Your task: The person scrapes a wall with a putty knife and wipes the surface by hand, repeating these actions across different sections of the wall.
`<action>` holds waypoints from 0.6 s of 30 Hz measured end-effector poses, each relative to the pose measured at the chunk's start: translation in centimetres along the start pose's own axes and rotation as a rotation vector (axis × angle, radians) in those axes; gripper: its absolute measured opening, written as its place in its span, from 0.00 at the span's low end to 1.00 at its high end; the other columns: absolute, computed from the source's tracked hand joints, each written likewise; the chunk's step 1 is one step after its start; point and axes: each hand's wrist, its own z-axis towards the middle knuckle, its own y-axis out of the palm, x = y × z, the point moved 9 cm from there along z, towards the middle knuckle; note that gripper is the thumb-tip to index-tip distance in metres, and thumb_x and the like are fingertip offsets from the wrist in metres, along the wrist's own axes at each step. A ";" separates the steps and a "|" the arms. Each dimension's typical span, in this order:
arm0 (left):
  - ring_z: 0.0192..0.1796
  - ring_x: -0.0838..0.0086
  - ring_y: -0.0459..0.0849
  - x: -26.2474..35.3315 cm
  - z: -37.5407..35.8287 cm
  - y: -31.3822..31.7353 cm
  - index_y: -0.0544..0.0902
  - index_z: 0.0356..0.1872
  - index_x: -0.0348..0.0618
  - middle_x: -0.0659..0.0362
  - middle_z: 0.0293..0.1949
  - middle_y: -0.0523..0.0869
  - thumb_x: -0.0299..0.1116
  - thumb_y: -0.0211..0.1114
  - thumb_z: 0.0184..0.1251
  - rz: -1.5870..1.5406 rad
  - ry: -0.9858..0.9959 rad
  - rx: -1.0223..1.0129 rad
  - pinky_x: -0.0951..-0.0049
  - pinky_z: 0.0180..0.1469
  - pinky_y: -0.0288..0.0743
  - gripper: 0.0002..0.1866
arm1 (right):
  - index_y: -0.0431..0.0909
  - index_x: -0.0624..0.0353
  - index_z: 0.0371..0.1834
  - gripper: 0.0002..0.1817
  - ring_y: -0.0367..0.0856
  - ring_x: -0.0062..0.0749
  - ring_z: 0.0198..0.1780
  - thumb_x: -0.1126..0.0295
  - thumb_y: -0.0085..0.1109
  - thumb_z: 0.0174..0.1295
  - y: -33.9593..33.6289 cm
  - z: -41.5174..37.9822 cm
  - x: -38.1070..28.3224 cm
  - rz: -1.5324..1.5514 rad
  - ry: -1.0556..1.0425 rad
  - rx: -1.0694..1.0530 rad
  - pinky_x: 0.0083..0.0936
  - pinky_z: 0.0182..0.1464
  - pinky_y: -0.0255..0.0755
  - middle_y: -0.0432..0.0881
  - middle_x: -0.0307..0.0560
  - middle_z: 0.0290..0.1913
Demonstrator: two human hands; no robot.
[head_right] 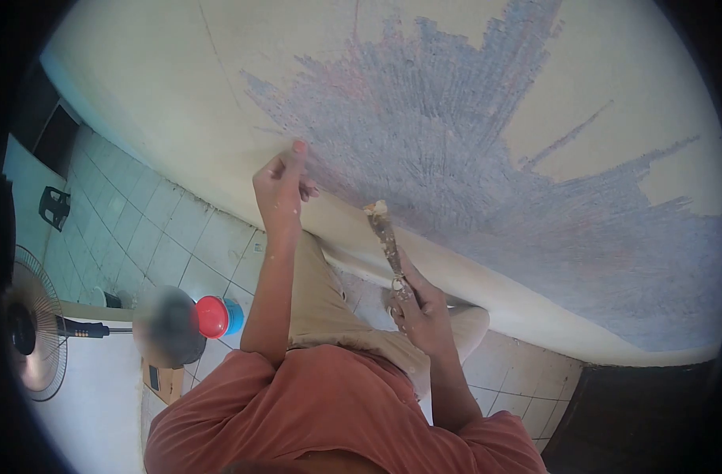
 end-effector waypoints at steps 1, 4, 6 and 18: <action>0.19 0.81 0.75 -0.8 -0.9 0.6 0.73 0.21 0.41 0.62 0.16 0.75 0.44 0.65 0.62 -0.064 -0.039 -0.012 0.82 0.20 0.65 0.19 | 0.60 0.49 0.70 0.27 0.58 0.12 0.18 0.77 0.41 0.66 0.2 -0.1 -0.2 0.010 0.020 -0.022 0.12 0.20 0.56 0.63 0.31 0.20; 0.31 0.78 0.80 -4.7 -6.5 2.9 0.74 0.34 0.39 0.59 0.27 0.80 0.43 0.59 0.67 -0.308 -0.264 -0.074 0.80 0.28 0.73 0.15 | 0.60 0.47 0.69 0.27 0.57 0.12 0.18 0.77 0.41 0.66 1.4 0.7 -2.0 0.022 0.053 -0.084 0.13 0.20 0.56 0.63 0.31 0.20; 0.38 0.76 0.80 -5.7 -8.6 4.5 0.74 0.39 0.38 0.59 0.34 0.80 0.44 0.56 0.69 -0.510 -0.432 -0.157 0.77 0.34 0.76 0.16 | 0.61 0.48 0.69 0.27 0.58 0.13 0.18 0.77 0.41 0.66 2.7 1.8 -3.1 -0.015 0.050 -0.110 0.13 0.20 0.57 0.64 0.31 0.20; 0.25 0.79 0.76 -4.5 -5.7 4.0 0.74 0.31 0.44 0.63 0.24 0.75 0.48 0.57 0.68 -0.773 -0.538 -0.079 0.79 0.27 0.72 0.16 | 0.60 0.71 0.64 0.25 0.80 0.50 0.30 0.79 0.44 0.62 8.8 3.8 -8.3 -0.657 -0.289 -0.067 0.31 0.34 0.71 0.75 0.71 0.45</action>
